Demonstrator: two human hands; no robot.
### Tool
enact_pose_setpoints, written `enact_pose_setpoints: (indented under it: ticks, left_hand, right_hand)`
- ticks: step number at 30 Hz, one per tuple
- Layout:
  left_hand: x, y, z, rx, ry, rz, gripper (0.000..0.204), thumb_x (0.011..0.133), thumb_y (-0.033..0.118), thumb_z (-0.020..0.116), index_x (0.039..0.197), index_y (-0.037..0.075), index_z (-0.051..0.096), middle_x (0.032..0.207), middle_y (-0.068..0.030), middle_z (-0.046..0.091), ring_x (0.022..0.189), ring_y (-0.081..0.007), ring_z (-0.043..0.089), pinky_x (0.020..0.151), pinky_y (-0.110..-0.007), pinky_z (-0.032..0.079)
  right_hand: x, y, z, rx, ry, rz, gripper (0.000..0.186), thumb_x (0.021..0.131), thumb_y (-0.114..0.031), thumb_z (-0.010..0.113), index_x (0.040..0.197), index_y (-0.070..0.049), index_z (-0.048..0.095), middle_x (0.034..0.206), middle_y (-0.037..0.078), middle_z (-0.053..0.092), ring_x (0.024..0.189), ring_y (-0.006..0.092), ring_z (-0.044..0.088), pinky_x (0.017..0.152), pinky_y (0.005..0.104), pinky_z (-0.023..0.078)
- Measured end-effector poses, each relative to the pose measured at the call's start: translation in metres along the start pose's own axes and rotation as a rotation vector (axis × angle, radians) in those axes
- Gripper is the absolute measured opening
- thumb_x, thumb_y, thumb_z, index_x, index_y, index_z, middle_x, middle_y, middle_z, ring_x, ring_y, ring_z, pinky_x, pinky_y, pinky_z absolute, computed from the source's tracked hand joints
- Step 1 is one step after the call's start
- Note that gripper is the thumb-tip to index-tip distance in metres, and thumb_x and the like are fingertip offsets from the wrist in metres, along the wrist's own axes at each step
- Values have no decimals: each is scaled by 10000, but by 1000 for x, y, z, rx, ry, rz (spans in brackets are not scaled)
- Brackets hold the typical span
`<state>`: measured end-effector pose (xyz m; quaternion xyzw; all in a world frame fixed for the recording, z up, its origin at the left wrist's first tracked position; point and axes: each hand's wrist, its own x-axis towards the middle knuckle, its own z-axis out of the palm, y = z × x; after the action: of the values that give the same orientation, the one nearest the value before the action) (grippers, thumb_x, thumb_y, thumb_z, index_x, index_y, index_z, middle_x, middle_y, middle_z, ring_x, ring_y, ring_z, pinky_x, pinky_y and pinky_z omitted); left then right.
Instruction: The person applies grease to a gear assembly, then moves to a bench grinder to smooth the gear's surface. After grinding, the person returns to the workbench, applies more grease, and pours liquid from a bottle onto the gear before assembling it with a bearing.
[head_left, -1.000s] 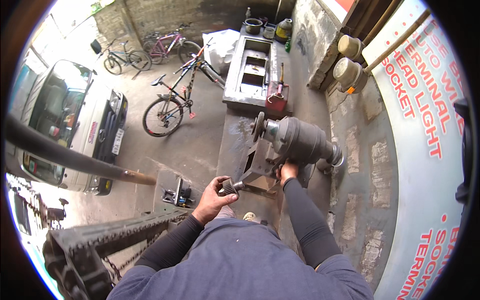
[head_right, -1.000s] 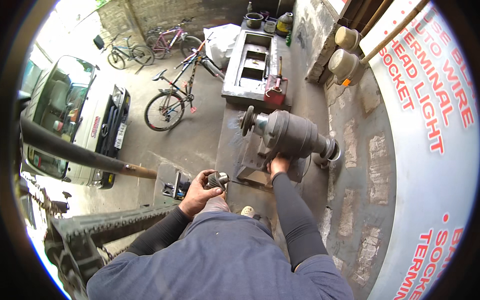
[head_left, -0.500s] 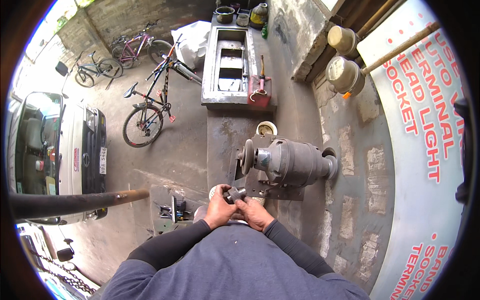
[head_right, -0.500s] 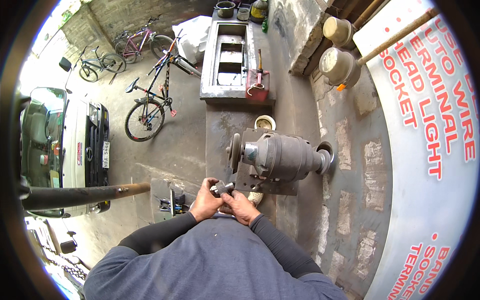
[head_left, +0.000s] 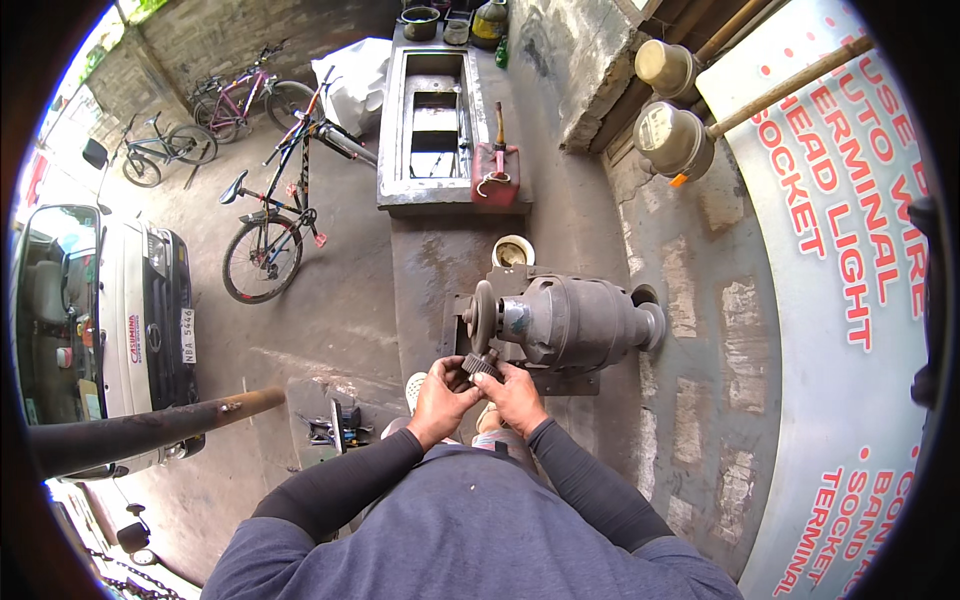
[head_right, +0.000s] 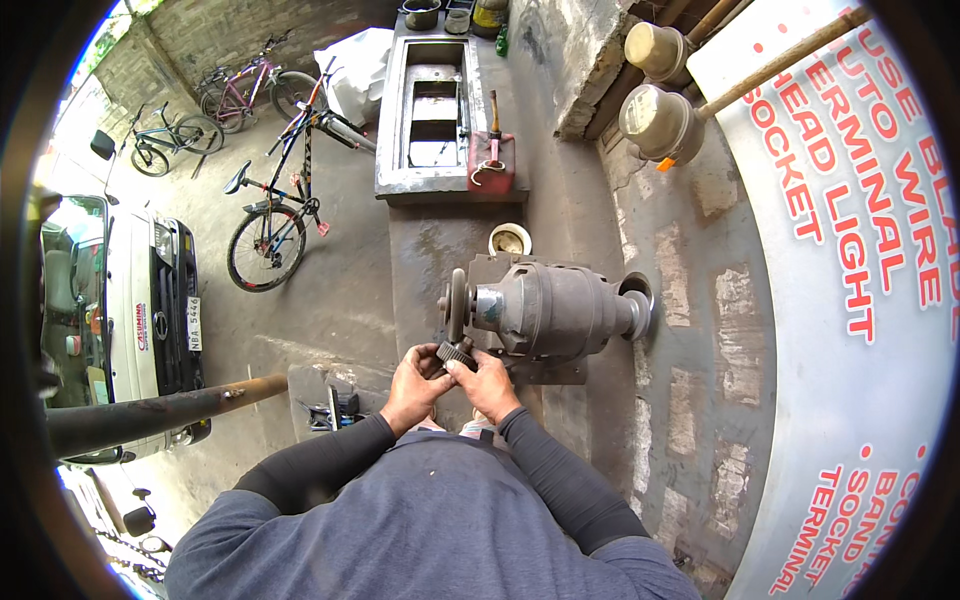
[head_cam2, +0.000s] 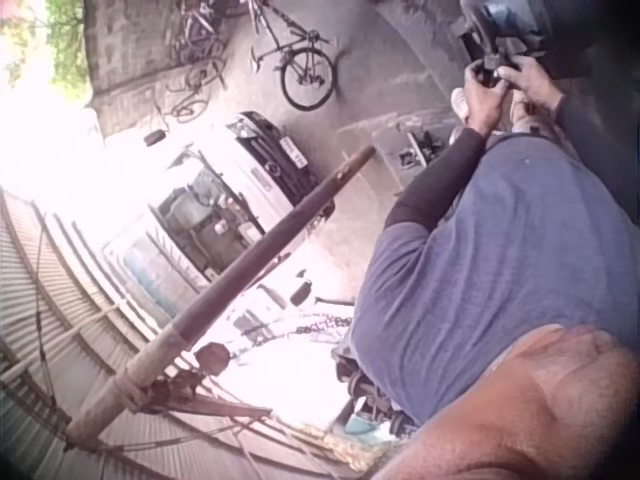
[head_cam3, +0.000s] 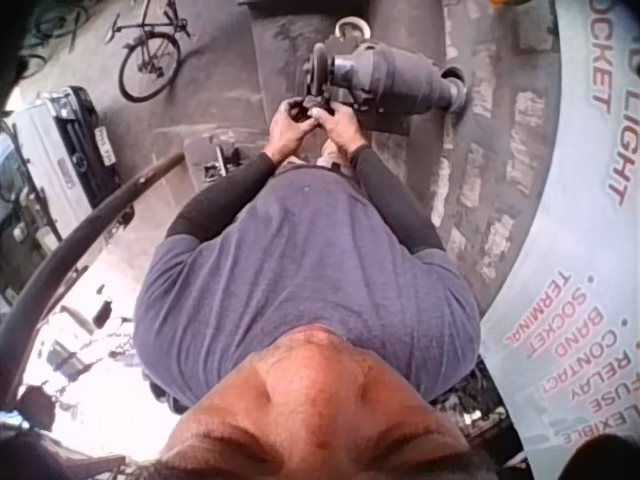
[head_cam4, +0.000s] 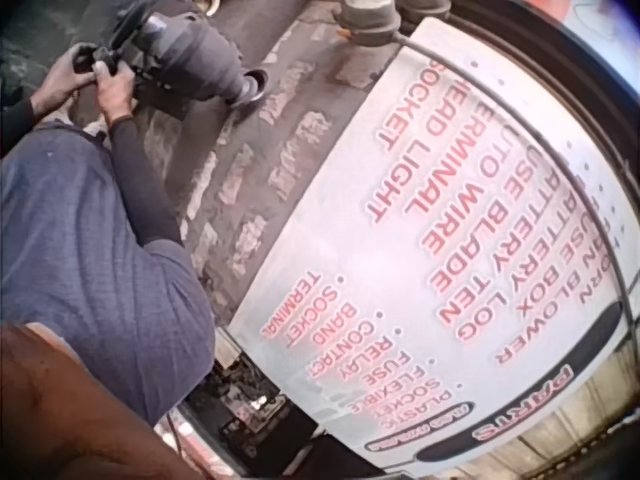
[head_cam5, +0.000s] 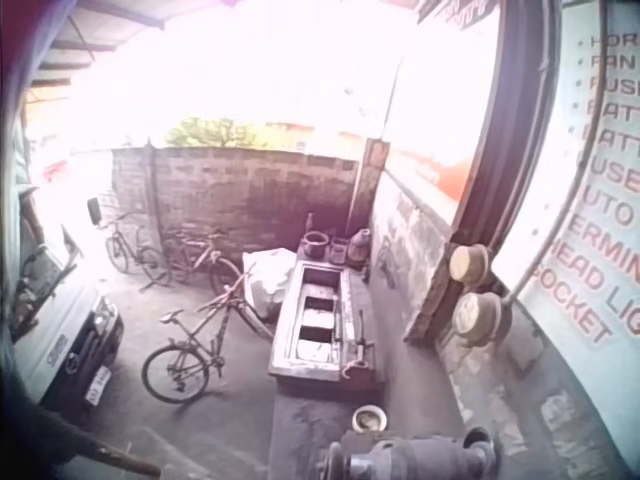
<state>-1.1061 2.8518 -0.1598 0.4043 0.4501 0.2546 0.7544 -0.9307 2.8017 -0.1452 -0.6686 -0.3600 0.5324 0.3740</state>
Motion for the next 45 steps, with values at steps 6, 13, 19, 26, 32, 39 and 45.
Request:
enact_pose_setpoints:
  ticks: [6, 13, 19, 26, 32, 39, 45]
  left_hand:
    - [11, 0, -6, -8, 28, -8, 612, 985, 34, 829, 1451, -123, 464, 1393, -243, 694, 1303, -251, 693, 1095, -392, 611]
    - [16, 1, -13, 19, 2, -78, 628, 977, 60, 848, 1459, -110, 482, 1395, -229, 705, 1322, -251, 685, 1122, -395, 583]
    - [-11, -1, -32, -63, -201, 0, 839, 1017, 134, 827, 1686, -43, 354, 1498, -163, 656, 1453, -231, 570, 1270, -431, 423]
    - [3, -2, -21, 109, -253, -86, 620, 1082, 123, 754, 1598, -78, 474, 1452, -158, 675, 1326, -197, 651, 1165, -370, 521]
    - [15, 16, -12, -54, -107, -117, 656, 1027, 34, 788, 1559, -138, 444, 1461, -222, 670, 1322, -228, 680, 1155, -373, 571]
    - [26, 9, -21, -190, -146, -211, 600, 1045, 81, 786, 1515, -129, 478, 1373, -196, 720, 1254, -214, 708, 1100, -366, 588]
    - [0, 13, -22, 336, -57, 50, 654, 976, 100, 860, 1494, -101, 514, 1376, -228, 722, 1301, -278, 716, 1114, -413, 588]
  right_hand:
    - [12, 7, 10, 102, 49, 107, 393, 1035, -296, 802, 1174, 70, 775, 964, 138, 810, 842, 152, 756, 773, 343, 634]
    - [15, 15, 14, 9, 74, 176, 390, 1031, -313, 816, 1149, 58, 779, 942, 117, 812, 820, 151, 754, 763, 339, 630]
    - [-26, 16, 6, 402, -95, 67, 498, 1053, -342, 802, 1428, -31, 696, 1142, 7, 746, 962, 103, 640, 883, 295, 554]
    - [-15, 33, 7, 490, -128, 129, 479, 1098, -422, 744, 1378, -35, 708, 1149, 12, 737, 988, 98, 645, 913, 300, 555]
    - [2, 24, 2, 476, -95, 162, 407, 1151, -286, 666, 1374, 54, 692, 1264, 95, 765, 1128, 156, 731, 1020, 340, 603]
    - [7, 14, 5, 424, -33, 248, 393, 1142, -302, 682, 1320, 46, 728, 1194, 78, 788, 1076, 159, 742, 971, 346, 621]
    - [-10, 29, 4, 460, -147, 230, 410, 1123, -285, 718, 1378, 34, 677, 1214, 74, 747, 1093, 115, 683, 990, 299, 583]
